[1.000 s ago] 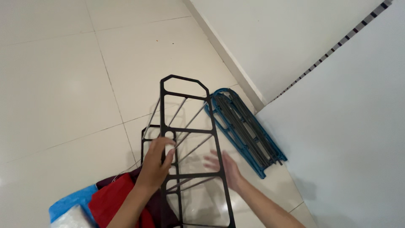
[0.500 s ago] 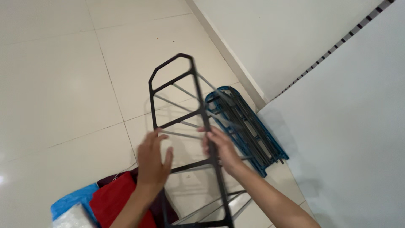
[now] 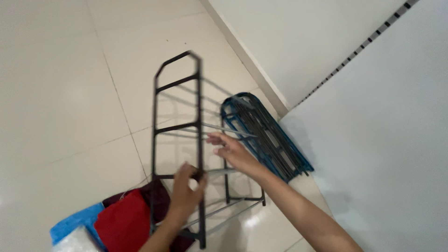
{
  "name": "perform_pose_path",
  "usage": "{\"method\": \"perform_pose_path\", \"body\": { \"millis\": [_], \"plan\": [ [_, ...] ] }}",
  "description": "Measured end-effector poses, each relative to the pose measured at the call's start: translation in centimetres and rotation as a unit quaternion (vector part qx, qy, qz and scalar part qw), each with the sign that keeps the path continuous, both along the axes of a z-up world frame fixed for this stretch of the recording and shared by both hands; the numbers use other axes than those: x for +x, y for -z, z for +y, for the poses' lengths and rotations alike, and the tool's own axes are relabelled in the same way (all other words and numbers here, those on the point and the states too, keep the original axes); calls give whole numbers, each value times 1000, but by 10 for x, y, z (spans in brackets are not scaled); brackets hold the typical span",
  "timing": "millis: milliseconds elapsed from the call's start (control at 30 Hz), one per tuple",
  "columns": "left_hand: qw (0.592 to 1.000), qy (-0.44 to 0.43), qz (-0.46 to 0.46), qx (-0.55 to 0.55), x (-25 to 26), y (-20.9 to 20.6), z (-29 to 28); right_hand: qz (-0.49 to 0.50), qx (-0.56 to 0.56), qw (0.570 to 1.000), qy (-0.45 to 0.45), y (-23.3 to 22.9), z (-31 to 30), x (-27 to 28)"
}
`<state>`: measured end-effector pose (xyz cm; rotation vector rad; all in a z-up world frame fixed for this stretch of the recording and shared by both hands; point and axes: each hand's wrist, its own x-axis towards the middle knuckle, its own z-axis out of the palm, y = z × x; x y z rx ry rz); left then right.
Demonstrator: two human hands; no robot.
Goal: The person assembles a metal shelving unit by inserting horizontal metal rods into the slots of two vertical black frames. They align the rods, slide them into place, and adjust the frames to ensure stability.
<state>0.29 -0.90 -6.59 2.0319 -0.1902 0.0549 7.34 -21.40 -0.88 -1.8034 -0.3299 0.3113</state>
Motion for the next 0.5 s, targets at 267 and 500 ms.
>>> {"method": "perform_pose_path", "body": {
  "millis": [267,500],
  "plan": [
    [993,-70,57,-72,4,-5,45,-89,-293,913,268,153,-105,24],
    [968,-48,131,-209,13,-22,69,392,-142,871,258,217,-165,-68]
  ]
}}
